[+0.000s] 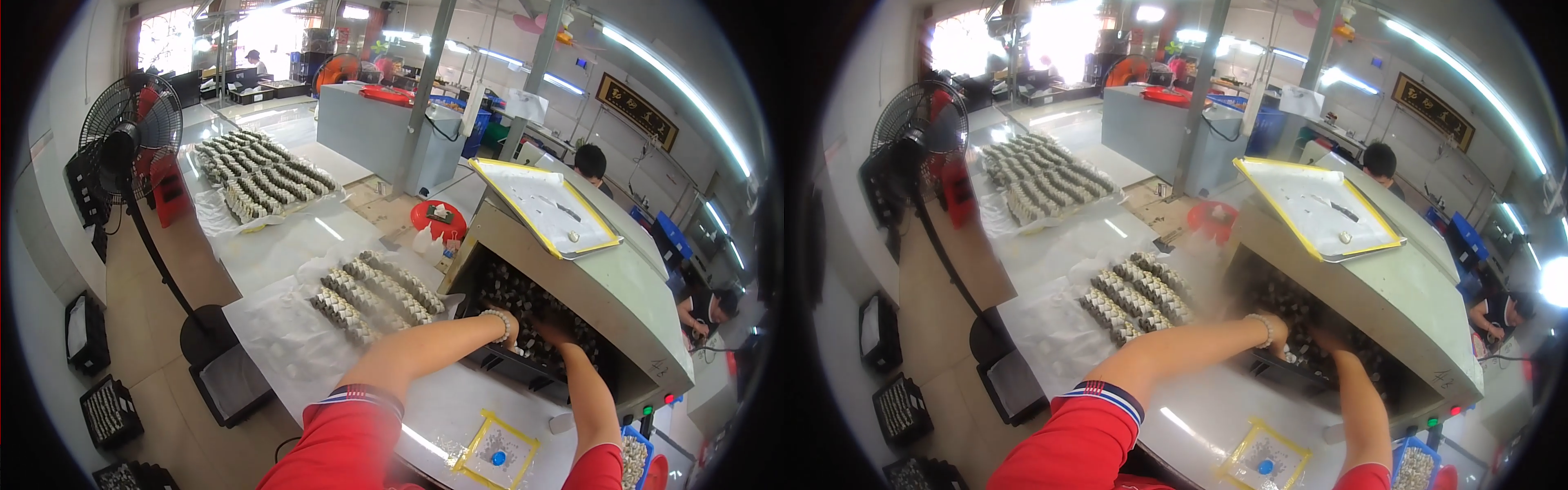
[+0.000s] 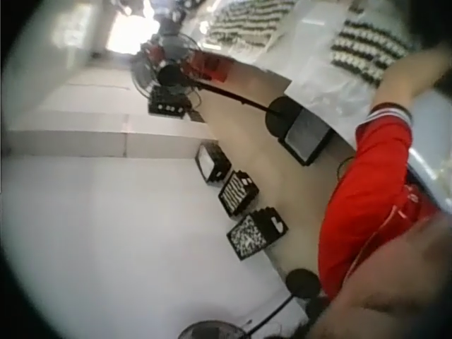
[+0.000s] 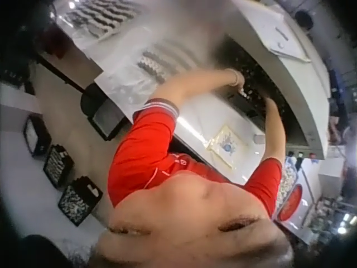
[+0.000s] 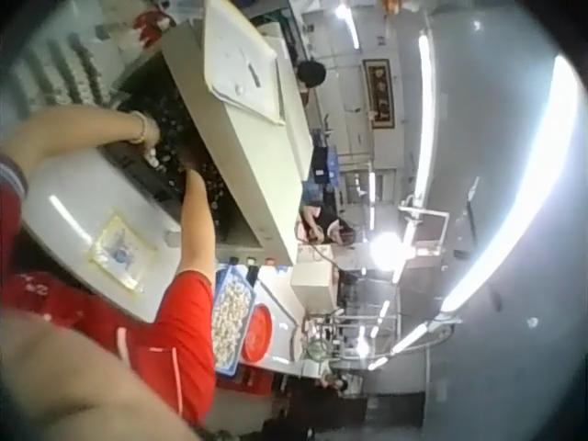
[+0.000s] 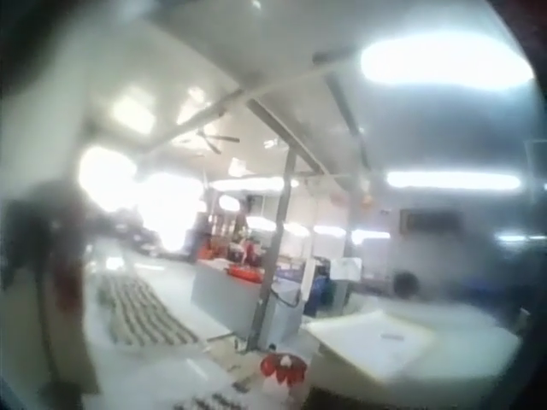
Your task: The person assembles small components and plastic parts into finished assemblies at a factory workstation, applying adhesive or lubricant from a dispenser bottle.
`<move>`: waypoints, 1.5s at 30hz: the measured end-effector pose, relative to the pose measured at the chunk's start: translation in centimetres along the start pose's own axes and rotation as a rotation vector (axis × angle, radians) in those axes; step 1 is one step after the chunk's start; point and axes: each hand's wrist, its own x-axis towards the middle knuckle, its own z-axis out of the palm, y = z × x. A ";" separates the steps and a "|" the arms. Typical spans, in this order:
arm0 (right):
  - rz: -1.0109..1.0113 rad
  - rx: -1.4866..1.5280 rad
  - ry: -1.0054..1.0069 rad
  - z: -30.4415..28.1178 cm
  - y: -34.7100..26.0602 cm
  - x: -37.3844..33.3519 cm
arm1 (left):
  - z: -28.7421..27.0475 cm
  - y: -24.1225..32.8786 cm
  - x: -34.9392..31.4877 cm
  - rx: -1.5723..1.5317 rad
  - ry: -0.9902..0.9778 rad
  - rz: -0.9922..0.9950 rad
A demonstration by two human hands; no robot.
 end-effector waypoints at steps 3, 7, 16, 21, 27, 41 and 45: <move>-0.040 -0.011 -0.010 0.0 -0.2 -0.7 | -1.2 1.2 -2.0 0.077 0.116 -0.015; 0.042 0.094 0.056 5.1 5.5 2.1 | -2.4 3.4 -3.8 0.065 0.023 -0.024; -0.045 -0.125 -0.201 3.4 3.5 1.2 | -1.8 2.4 -5.4 0.015 0.114 0.177; 0.186 0.338 -0.353 -4.7 -3.3 -5.5 | -2.3 1.6 -7.3 -0.029 0.181 0.053; 0.280 0.745 -0.455 -1.9 -0.1 -4.6 | -2.3 3.1 -6.1 -0.021 0.229 0.173; 0.551 1.286 -0.209 4.3 -1.8 -0.7 | -1.6 0.8 -3.4 -0.325 0.295 0.083; 0.636 1.484 -0.131 2.8 -2.9 -1.7 | -2.0 1.2 -4.9 -0.700 0.358 0.084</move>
